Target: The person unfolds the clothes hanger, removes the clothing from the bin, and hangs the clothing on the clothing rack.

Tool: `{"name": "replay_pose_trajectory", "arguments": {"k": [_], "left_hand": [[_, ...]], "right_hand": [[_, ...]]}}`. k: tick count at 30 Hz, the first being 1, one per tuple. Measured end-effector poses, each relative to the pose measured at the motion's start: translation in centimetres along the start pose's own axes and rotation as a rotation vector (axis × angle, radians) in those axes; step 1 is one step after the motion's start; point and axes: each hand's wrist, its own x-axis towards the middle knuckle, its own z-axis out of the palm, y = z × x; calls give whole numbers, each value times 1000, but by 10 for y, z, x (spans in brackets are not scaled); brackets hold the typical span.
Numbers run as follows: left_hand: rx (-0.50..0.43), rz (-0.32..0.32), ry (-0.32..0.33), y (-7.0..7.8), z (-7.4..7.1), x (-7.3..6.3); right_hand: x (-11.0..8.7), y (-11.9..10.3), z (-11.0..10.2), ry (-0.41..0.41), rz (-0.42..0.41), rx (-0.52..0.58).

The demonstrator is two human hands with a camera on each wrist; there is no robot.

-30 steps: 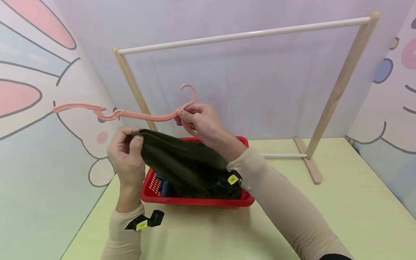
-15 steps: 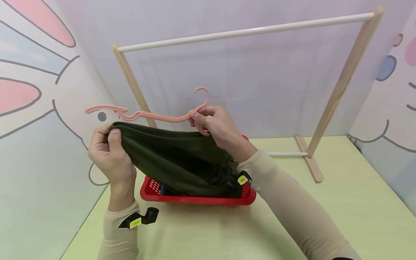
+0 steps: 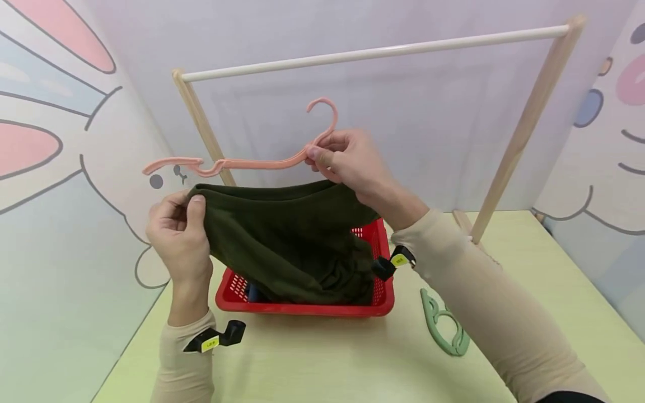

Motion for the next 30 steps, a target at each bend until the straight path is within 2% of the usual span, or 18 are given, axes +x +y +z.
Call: {"name": "replay_pose_trajectory", "arguments": {"k": [8, 14, 19, 24, 30], "left_hand": [[112, -85, -181, -9, 2, -5], [170, -136, -321, -16, 9, -15], [179, -157, -449, -18, 16, -22], [155, -196, -509, -20, 19, -27], [134, -239, -578, -23, 21, -32]], "right_hand": [[-20, -22, -33, 89, -56, -124], [-47, -25, -56, 189, -34, -241], [-71, -22, -75, 278, 13, -355], [-97, -12, -89, 346, 82, -447], [-124, 8, -99, 384, 113, -495]]}}
